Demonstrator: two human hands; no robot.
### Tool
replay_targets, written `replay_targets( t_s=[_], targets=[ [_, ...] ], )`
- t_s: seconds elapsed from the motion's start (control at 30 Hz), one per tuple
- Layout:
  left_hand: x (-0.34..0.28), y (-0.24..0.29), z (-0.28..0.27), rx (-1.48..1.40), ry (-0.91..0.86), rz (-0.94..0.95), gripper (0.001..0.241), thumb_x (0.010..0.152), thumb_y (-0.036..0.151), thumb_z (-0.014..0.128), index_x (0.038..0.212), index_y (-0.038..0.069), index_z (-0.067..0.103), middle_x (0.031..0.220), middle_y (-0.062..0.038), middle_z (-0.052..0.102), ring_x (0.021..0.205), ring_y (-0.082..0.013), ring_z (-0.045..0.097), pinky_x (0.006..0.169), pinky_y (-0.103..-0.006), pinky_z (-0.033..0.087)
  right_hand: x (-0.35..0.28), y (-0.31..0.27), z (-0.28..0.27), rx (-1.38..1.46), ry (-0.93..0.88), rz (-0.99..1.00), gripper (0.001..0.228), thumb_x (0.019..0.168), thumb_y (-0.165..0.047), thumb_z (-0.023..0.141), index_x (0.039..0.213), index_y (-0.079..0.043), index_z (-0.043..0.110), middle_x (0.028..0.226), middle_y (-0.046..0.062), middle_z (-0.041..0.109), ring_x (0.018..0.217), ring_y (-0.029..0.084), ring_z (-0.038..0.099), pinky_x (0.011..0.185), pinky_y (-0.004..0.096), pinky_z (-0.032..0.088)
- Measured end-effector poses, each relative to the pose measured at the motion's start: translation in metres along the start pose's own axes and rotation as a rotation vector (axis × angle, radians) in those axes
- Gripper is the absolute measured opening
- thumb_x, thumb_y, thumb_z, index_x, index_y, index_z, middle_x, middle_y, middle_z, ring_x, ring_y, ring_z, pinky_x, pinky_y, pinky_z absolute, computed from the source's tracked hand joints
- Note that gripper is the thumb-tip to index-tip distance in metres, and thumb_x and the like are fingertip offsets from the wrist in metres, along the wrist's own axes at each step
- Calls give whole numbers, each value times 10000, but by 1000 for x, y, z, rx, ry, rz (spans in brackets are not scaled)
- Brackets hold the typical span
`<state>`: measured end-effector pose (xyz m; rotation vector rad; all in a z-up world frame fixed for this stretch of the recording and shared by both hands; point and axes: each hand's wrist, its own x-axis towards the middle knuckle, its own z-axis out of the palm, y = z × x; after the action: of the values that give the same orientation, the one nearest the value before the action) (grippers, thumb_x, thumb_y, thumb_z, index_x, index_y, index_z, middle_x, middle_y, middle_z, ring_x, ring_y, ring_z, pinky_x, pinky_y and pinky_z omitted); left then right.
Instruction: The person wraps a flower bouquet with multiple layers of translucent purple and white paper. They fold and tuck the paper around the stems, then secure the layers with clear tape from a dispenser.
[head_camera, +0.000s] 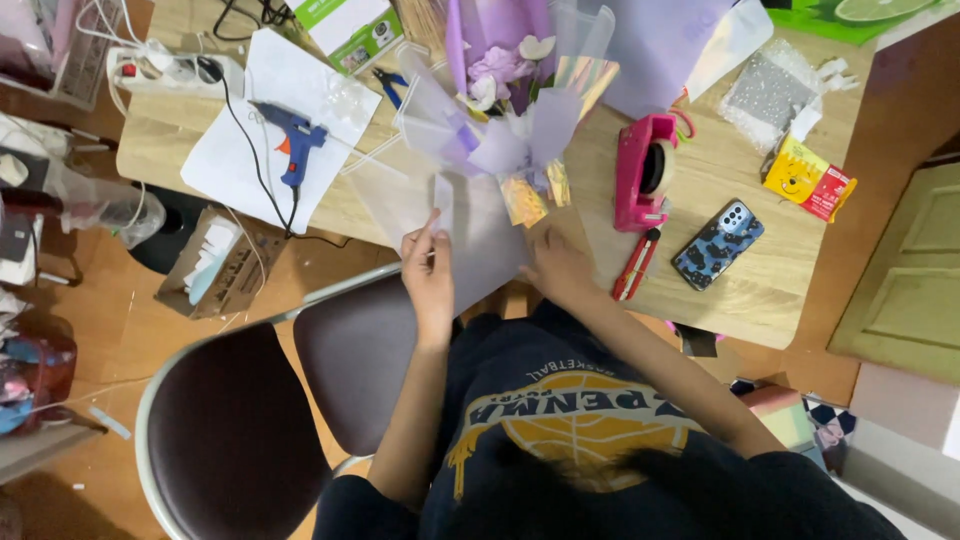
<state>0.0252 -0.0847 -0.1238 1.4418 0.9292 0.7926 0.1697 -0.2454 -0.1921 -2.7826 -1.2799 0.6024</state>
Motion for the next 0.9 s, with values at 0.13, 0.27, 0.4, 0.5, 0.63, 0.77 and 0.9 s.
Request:
replay_targets(
  t_s=[0.13,0.27,0.4,0.5,0.63,0.77,0.9],
  targets=[
    [-44,-17,35,164,-88,140,428,1019,7,581,1434,102,629,1018,-49,562,885,-108,567,787,-240,505,-32,-1,-76,923,-194,49,657,915,-590,691,1434,-194,618,1358,74,675,1307,251,622,1090,405,460],
    [-75,-11,81,192,-343,200,625,925,17,654,1520,76,474,1195,-84,525,1132,-250,590,969,-347,518,-43,-6,-89,1226,-65,60,598,920,-415,779,1421,-131,619,1285,113,687,1247,260,635,1051,420,489],
    [-72,18,89,22,-592,21,701,1024,54,569,1637,49,229,1368,-186,520,1337,-360,542,1097,-429,491,-33,23,-90,1346,75,33,422,1006,-274,712,1339,-20,657,1211,137,680,1185,208,574,1057,402,464],
    [-63,-1,86,108,-342,-13,483,1015,173,656,1481,108,549,1212,-73,660,1165,-234,666,939,-322,574,-18,69,-79,1217,51,35,384,922,-212,800,1281,-98,723,1103,96,741,1037,163,670,939,338,535],
    [-34,9,83,106,-42,-116,724,910,300,818,1481,10,482,1314,-192,546,1251,-333,555,1016,-416,473,1,80,-111,1161,3,-2,277,945,-233,769,1194,-113,759,1038,65,745,978,121,643,893,317,531],
    [-4,-26,110,-163,-76,-505,783,854,434,874,1416,15,526,1270,-203,565,1243,-330,516,1018,-433,445,43,96,-99,1170,-14,20,256,958,-263,755,1163,-112,775,1021,88,733,956,154,639,856,340,541],
    [24,-101,135,-227,141,-431,244,846,248,878,1019,110,775,864,-12,669,839,-107,614,715,-248,523,76,103,-86,1055,-14,47,243,936,-267,770,1142,-141,790,1048,124,751,975,207,695,845,358,555]
  ],
)
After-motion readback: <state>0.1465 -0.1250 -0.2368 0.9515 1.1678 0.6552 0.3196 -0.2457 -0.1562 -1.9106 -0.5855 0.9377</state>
